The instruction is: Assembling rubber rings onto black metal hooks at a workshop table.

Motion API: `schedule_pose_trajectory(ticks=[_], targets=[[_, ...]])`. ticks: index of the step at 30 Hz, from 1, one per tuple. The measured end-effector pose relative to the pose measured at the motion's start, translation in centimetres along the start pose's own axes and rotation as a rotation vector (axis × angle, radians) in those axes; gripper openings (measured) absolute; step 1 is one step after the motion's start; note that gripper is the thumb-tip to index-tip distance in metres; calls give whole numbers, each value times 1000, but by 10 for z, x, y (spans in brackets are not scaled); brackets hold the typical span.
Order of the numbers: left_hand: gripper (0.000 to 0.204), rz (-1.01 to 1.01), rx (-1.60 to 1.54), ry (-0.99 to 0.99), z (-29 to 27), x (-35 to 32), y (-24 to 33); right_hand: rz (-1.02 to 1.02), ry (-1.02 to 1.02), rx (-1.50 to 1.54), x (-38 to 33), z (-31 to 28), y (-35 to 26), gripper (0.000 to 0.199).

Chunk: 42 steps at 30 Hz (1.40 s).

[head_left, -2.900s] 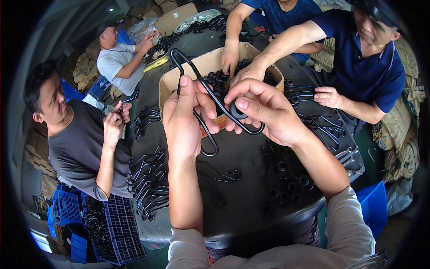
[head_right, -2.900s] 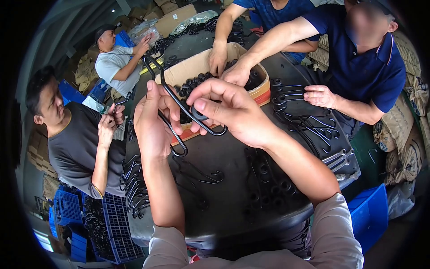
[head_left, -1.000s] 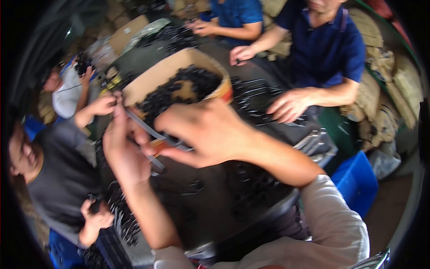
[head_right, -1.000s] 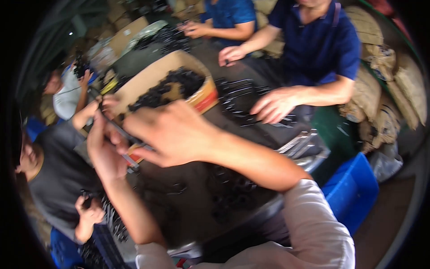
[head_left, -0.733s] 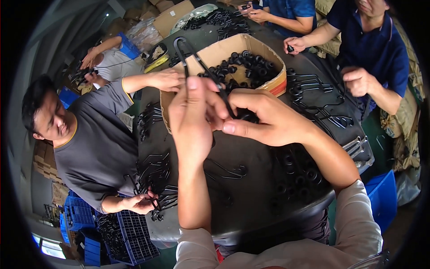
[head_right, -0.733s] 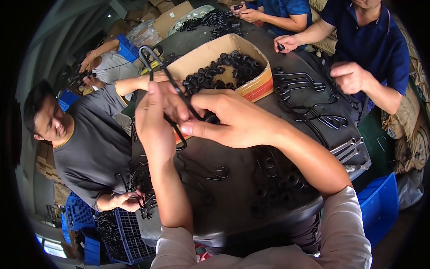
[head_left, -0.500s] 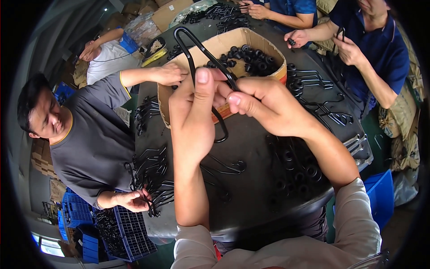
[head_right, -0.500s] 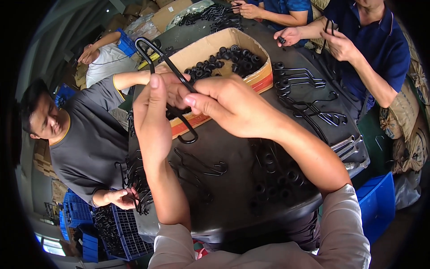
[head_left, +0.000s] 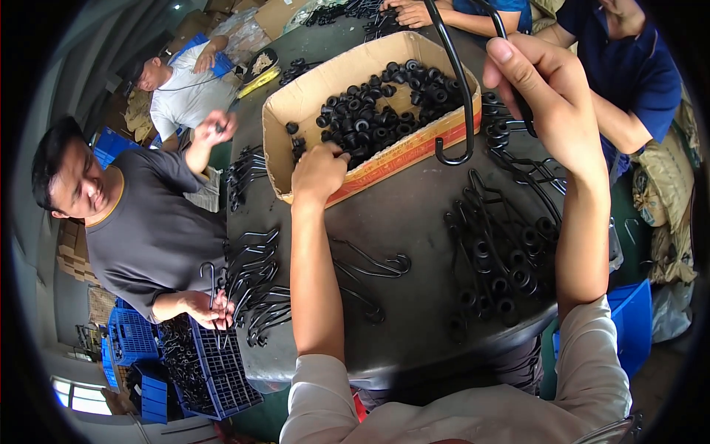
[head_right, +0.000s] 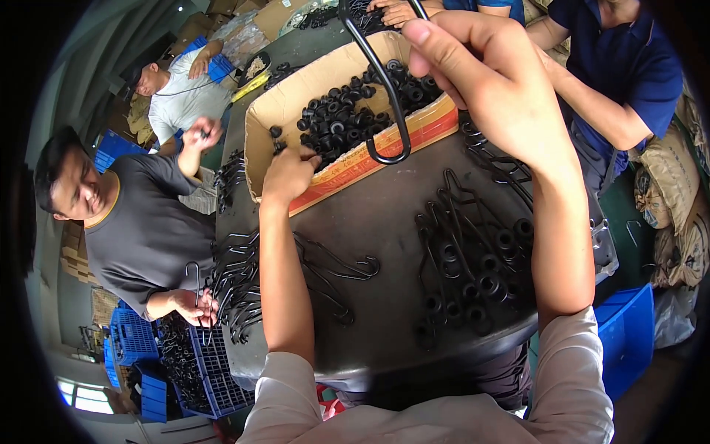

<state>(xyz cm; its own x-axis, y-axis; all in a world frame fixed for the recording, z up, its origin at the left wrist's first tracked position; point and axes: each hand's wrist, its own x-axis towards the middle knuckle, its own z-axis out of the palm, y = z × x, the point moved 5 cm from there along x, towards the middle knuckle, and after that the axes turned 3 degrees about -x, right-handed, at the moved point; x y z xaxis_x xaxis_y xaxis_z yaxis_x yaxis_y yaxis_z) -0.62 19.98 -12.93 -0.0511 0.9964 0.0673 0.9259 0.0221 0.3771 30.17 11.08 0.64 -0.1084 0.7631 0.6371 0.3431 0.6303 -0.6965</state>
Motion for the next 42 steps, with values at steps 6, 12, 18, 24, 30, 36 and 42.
schedule_pose_trajectory(ticks=[6,12,18,24,30,36,42], targets=[[35,-51,-140,-116,7,7,-13,41,24,-38,-4,5,-1,39],[26,60,-176,45,3,8,-14,41,-70,-47,-7,14,-3,38],[19,213,-686,172,-14,1,-1,57,-96,-11,-11,20,-2,37],[28,358,-1247,-193,-46,-45,64,112,-105,-12,-12,24,6,39],[27,605,-1193,-274,-58,-83,102,157,-118,75,-13,28,1,41],[20,605,-1287,-374,-55,-95,113,163,-119,78,-13,26,1,41],[19,566,-1276,-373,-52,-93,113,203,-112,78,-12,25,4,40]])
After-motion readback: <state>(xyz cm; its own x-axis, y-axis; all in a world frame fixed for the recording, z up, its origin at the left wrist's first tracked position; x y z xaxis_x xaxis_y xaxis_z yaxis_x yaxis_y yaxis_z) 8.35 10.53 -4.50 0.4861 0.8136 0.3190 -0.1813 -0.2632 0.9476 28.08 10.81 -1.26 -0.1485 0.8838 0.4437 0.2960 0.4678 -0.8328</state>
